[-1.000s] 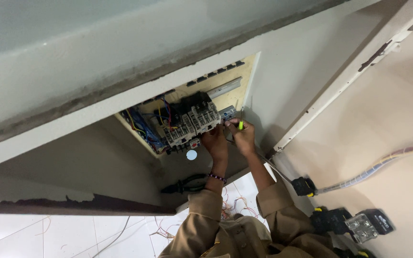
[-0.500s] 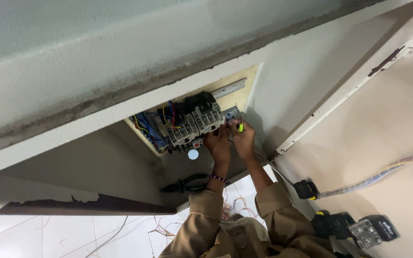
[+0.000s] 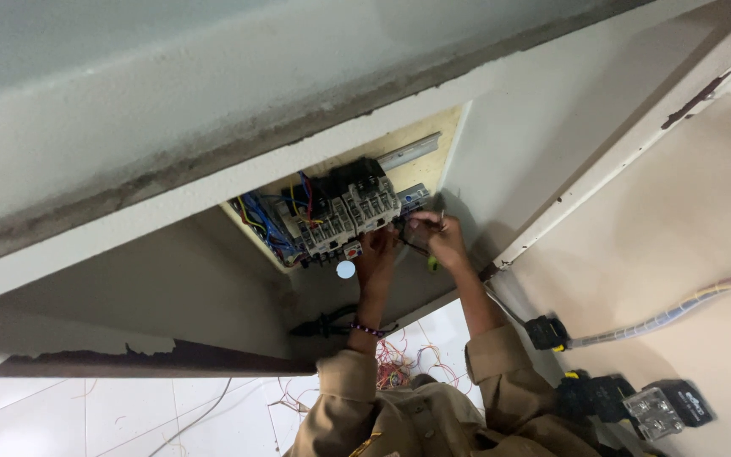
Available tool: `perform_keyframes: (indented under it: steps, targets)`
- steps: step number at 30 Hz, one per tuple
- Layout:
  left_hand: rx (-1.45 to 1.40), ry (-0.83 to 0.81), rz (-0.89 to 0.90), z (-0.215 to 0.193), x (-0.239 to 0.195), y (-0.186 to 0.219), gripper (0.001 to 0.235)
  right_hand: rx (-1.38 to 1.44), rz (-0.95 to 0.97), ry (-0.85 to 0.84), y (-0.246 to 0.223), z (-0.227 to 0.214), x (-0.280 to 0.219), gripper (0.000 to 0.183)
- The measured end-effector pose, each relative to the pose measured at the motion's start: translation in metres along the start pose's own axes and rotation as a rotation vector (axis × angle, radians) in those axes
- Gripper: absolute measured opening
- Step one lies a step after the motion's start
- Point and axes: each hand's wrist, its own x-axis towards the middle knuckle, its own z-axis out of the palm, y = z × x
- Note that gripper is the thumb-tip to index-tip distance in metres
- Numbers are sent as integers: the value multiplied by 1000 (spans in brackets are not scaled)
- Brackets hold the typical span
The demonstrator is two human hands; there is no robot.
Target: The person works inside an open electrical panel, using a green screwdriver to tighten connections on circuit breakers and bus bars. They manipulate various colored wires, including blue and red, to secure them into terminals.
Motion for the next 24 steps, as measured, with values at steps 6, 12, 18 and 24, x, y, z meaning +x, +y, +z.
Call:
perform_keyframes:
  steps: [6,12,18,24]
  targets:
    - [29,-94,325,16,10,-1,52,-20,17,35,-22,16,-11,18]
    - [100,-7,332,24,8,0,47,-140,-65,36,-20,21,-21,16]
    - [95,39,429,29,22,-6,41,-169,-46,-5,-26,7,-33,14]
    - [55,87,443,34,32,-19,34,-95,-25,-23,8,1,-14,17]
